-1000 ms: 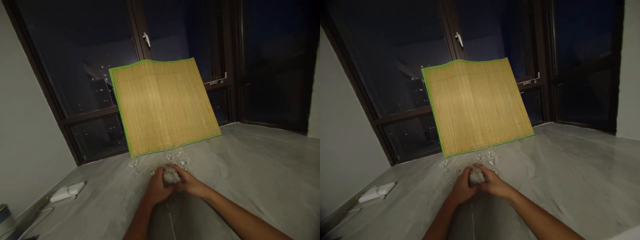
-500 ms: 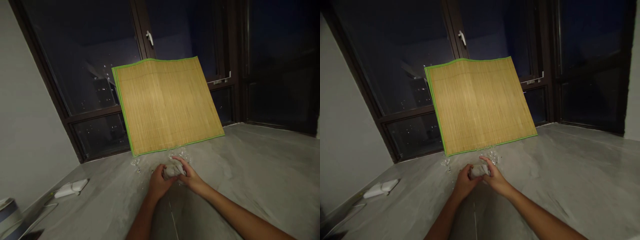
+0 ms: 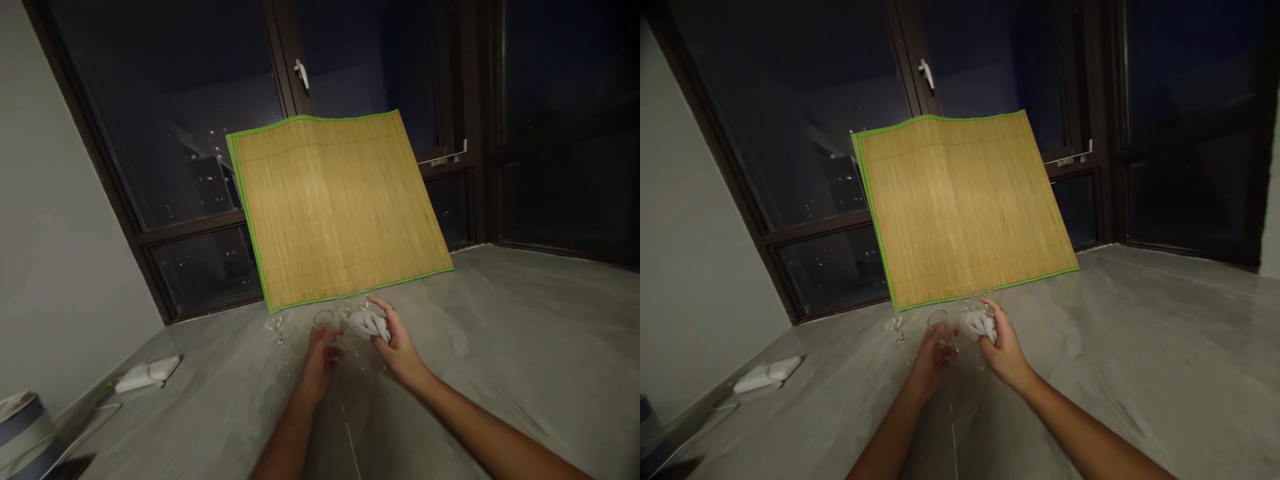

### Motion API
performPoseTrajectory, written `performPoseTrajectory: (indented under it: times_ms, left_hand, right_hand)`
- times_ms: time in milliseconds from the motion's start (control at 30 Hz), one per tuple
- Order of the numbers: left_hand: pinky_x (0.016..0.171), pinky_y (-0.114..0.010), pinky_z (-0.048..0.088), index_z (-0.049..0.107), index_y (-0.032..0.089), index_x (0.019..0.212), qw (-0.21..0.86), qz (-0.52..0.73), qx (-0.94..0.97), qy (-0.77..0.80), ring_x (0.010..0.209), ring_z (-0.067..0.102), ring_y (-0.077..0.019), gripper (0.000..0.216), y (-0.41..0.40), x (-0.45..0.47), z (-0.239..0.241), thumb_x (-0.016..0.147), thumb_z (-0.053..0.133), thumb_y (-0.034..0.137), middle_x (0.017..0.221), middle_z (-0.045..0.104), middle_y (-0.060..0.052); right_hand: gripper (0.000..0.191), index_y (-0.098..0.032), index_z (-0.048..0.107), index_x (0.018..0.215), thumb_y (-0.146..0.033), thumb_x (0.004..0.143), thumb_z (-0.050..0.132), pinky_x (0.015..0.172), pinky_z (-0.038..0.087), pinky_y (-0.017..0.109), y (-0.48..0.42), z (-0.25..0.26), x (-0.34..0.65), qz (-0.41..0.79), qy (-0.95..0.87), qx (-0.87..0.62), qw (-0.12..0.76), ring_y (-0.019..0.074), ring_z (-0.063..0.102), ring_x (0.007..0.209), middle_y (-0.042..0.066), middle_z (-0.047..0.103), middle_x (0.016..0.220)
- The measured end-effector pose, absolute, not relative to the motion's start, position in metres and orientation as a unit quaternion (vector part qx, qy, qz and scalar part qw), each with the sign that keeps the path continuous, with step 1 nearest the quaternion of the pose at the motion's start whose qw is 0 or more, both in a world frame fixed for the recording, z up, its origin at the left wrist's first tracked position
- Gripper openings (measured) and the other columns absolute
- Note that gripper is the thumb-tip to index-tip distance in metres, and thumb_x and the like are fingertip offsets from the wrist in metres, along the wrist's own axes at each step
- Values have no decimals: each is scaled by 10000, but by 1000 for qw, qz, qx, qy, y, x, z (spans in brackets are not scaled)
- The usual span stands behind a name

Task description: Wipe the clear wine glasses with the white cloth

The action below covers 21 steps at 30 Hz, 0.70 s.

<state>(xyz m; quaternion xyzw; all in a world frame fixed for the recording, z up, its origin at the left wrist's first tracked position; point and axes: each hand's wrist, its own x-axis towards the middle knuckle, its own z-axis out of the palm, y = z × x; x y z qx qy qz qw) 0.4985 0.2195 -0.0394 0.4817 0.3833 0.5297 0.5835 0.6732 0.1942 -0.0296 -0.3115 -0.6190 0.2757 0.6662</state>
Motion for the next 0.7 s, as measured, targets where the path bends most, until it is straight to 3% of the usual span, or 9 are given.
performPoseTrajectory:
  times_ms: [267,467,600,700]
  left_hand:
    - [429,-175,342,510,273,1218,596,502,495,384,614,644,-88,590,220,502,-45,755,622,621,1219,610,-53]
    - [430,-178,312,497,297,1294,621,489,483,376,688,673,-125,607,226,487,-46,750,681,496,1326,572,-63]
    - [433,-197,314,580,222,1198,598,571,399,396,577,621,-110,530,240,467,-44,704,691,380,1144,670,-80]
    - [462,-208,352,618,189,1049,545,676,289,403,534,585,-93,382,253,448,-46,696,667,325,919,676,-33]
  right_hand:
    - [592,-226,490,1242,-109,663,459,873,485,314,190,-28,673,250,-634,-307,664,190,618,960,41,638,1105]
    - [591,-218,527,1215,-83,645,451,945,452,336,189,-32,674,223,-658,-301,653,205,588,1070,47,622,1156]
    - [573,-216,566,1168,-58,631,446,997,414,349,189,-37,674,198,-692,-301,626,222,558,1148,58,626,1179]
    - [620,-216,557,1199,-36,617,439,942,435,318,186,-40,672,199,-748,-300,557,210,596,1071,55,645,1144]
